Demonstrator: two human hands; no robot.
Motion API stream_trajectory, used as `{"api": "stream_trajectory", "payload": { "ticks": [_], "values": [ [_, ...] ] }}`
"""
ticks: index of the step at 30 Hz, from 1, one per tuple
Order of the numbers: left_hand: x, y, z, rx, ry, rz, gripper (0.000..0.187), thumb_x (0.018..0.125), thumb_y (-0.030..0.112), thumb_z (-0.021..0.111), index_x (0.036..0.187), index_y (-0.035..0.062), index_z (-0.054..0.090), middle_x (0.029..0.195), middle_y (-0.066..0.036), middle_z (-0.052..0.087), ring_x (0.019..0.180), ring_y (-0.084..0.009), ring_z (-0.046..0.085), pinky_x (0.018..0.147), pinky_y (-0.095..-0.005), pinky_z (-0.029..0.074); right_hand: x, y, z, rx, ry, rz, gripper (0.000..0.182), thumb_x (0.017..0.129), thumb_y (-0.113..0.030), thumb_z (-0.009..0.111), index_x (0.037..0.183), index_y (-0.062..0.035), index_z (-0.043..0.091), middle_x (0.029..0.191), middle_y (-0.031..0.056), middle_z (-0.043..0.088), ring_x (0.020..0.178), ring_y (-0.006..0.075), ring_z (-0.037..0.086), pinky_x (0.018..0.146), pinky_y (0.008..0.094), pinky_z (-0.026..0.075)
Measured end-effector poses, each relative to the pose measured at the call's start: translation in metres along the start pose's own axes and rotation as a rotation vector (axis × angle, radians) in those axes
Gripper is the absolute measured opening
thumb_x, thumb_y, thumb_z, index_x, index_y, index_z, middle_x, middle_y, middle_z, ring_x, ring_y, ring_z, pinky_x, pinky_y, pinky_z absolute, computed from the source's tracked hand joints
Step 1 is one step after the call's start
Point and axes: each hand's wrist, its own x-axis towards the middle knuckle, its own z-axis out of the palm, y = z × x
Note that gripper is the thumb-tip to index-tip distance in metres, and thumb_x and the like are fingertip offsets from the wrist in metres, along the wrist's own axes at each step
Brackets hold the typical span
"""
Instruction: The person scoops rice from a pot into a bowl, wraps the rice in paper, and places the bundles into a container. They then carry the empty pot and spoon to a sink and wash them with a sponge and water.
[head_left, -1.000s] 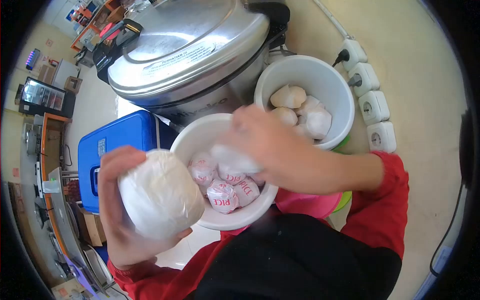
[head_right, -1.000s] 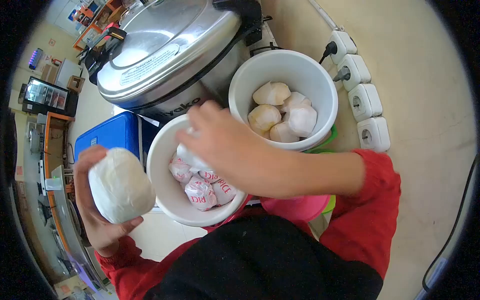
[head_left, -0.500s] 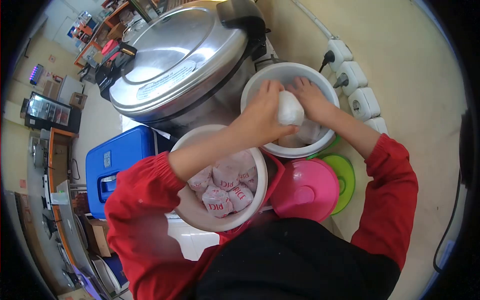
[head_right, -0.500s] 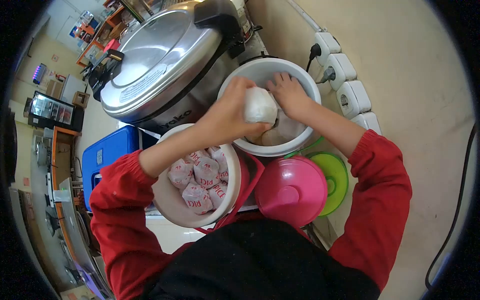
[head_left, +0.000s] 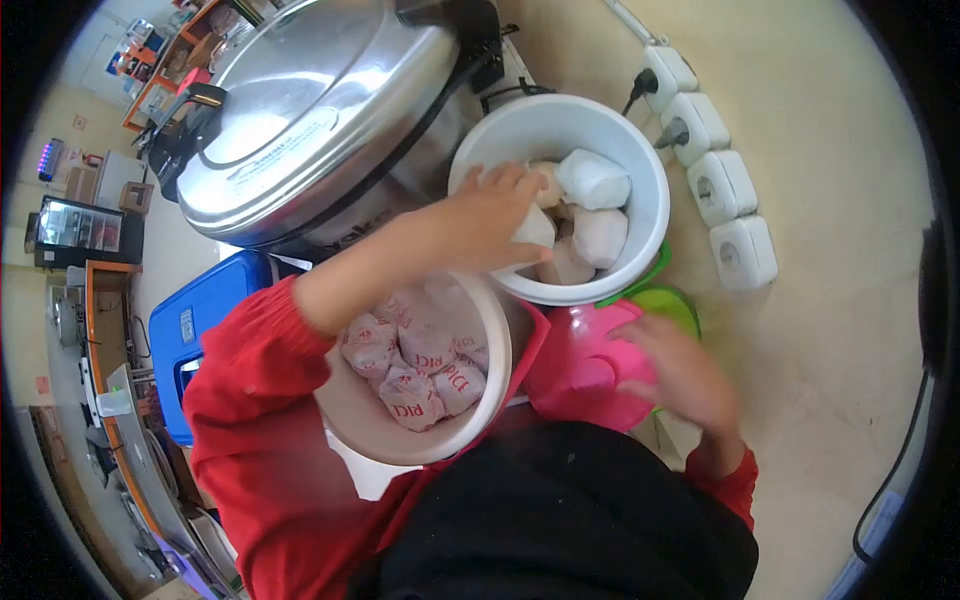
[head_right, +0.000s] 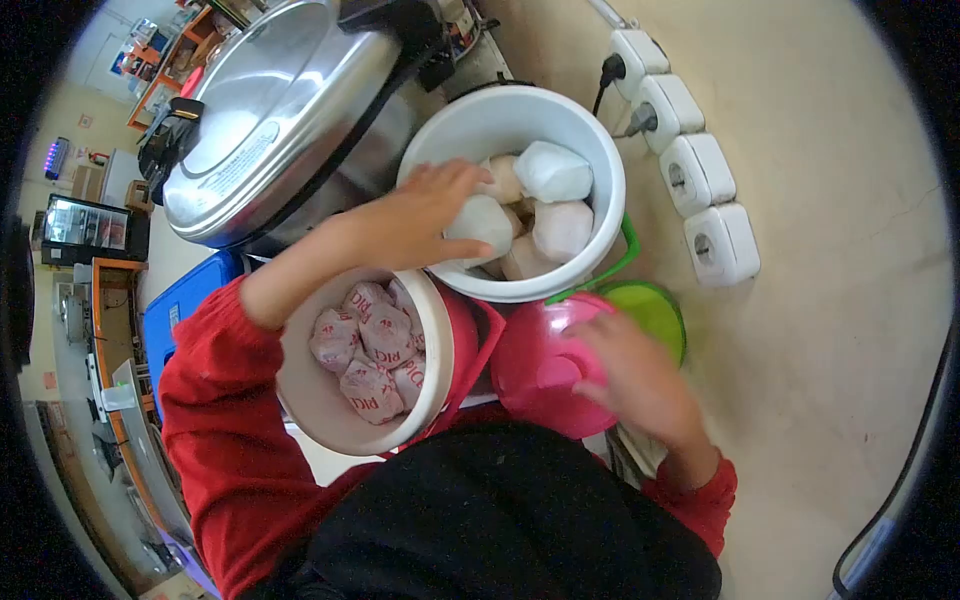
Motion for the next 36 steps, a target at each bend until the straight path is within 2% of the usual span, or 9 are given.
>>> {"api": "stream_trajectory", "payload": {
  "ticks": [4, 7, 15, 20, 25, 29, 30, 32, 36],
  "values": [
    [-0.066, 0.03, -0.047, -0.104, 0.087, 0.042, 0.054, 0.082, 0.02, 0.061, 0.127, 0.0035, 0.036, 0.13, -0.02, 0.037, 0.122, -0.0355, 0.037, 0.1, -0.0396, 0.031, -0.001, 0.011, 0.106, -0.352, 0.096, -0.091, 0.044, 0.063, -0.007, 0.068, 0.105, -0.0042, 0.056, 0.103, 0.0161, 0.052, 0.104, 0.0306, 0.049, 0.084, 0.0401, 0.044],
    [-0.115, 0.039, -0.066, -0.151, 0.057, -0.049, 0.057, 0.081, 0.019, 0.063, 0.128, 0.0029, 0.037, 0.131, -0.019, 0.038, 0.122, -0.0353, 0.038, 0.1, -0.0389, 0.031, 0.001, 0.032, 0.124, -0.066, 0.07, -0.113, 0.04, 0.061, -0.005, 0.067, 0.1, -0.0048, 0.057, 0.103, 0.0147, 0.052, 0.106, 0.0307, 0.047, 0.088, 0.0413, 0.041],
    [-0.221, 0.038, -0.069, -0.121, 0.39, -0.362, 0.058, 0.077, 0.019, 0.066, 0.126, 0.0017, 0.041, 0.13, -0.017, 0.042, 0.122, -0.0315, 0.04, 0.101, -0.0368, 0.03, -0.015, -0.011, -0.003, 0.215, 0.23, -0.029, 0.025, 0.056, 0.004, 0.064, 0.08, -0.0056, 0.061, 0.094, 0.0098, 0.056, 0.092, 0.0246, 0.055, 0.084, 0.0332, 0.043],
    [-0.25, 0.039, -0.048, -0.173, 0.596, -0.461, 0.057, 0.08, 0.024, 0.063, 0.128, 0.0018, 0.041, 0.131, -0.015, 0.043, 0.124, -0.0275, 0.039, 0.102, -0.04, 0.028, -0.01, -0.008, -0.016, 0.582, 0.172, -0.115, 0.017, 0.061, 0.006, 0.063, 0.074, -0.0045, 0.061, 0.092, 0.0091, 0.059, 0.087, 0.0194, 0.058, 0.078, 0.0309, 0.045],
    [-0.253, 0.043, -0.038, -0.199, 0.816, -0.426, 0.061, 0.086, 0.044, 0.046, 0.131, 0.0033, 0.038, 0.134, -0.016, 0.04, 0.126, -0.0278, 0.036, 0.103, -0.0437, 0.026, 0.004, -0.045, -0.034, 0.956, 0.354, -0.551, 0.022, 0.059, 0.007, 0.064, 0.076, -0.007, 0.063, 0.087, 0.0097, 0.061, 0.084, 0.02, 0.059, 0.078, 0.0319, 0.046],
    [-0.237, 0.048, -0.054, -0.131, 0.937, -0.339, 0.071, 0.089, 0.058, 0.032, 0.133, 0.0017, 0.034, 0.134, -0.019, 0.038, 0.128, -0.0288, 0.034, 0.105, -0.0463, 0.024, 0.07, -0.108, -0.017, 0.504, 0.414, -0.806, 0.021, 0.062, -0.004, 0.064, 0.083, -0.0041, 0.063, 0.082, 0.0082, 0.062, 0.081, 0.0228, 0.059, 0.075, 0.0309, 0.048],
    [-0.233, 0.051, -0.058, -0.148, 0.967, -0.327, 0.073, 0.088, 0.059, 0.032, 0.133, 0.0011, 0.034, 0.134, -0.019, 0.038, 0.128, -0.0286, 0.034, 0.105, -0.046, 0.024, 0.091, -0.118, -0.005, 0.526, 0.347, -0.894, 0.026, 0.06, -0.002, 0.066, 0.085, -0.0087, 0.065, 0.097, 0.007, 0.06, 0.09, 0.022, 0.058, 0.079, 0.0329, 0.046],
    [-0.222, 0.062, -0.059, -0.146, 1.001, -0.288, 0.065, 0.092, 0.051, 0.024, 0.131, -0.0007, 0.036, 0.133, -0.019, 0.039, 0.126, -0.0287, 0.036, 0.105, -0.0448, 0.023, 0.108, -0.142, 0.023, 0.375, 0.342, -0.858, 0.021, 0.064, -0.008, 0.067, 0.084, -0.0081, 0.063, 0.096, 0.0078, 0.059, 0.096, 0.0235, 0.055, 0.079, 0.0358, 0.047],
    [-0.211, 0.077, -0.049, -0.135, 0.926, -0.352, 0.074, 0.09, 0.058, 0.025, 0.129, -0.0038, 0.037, 0.131, -0.019, 0.04, 0.126, -0.0282, 0.036, 0.106, -0.0436, 0.023, 0.113, -0.162, 0.054, 0.107, 0.51, -0.788, 0.016, 0.069, -0.012, 0.062, 0.082, -0.0037, 0.062, 0.092, 0.0093, 0.058, 0.089, 0.0257, 0.055, 0.072, 0.0338, 0.049]
  ]
}}
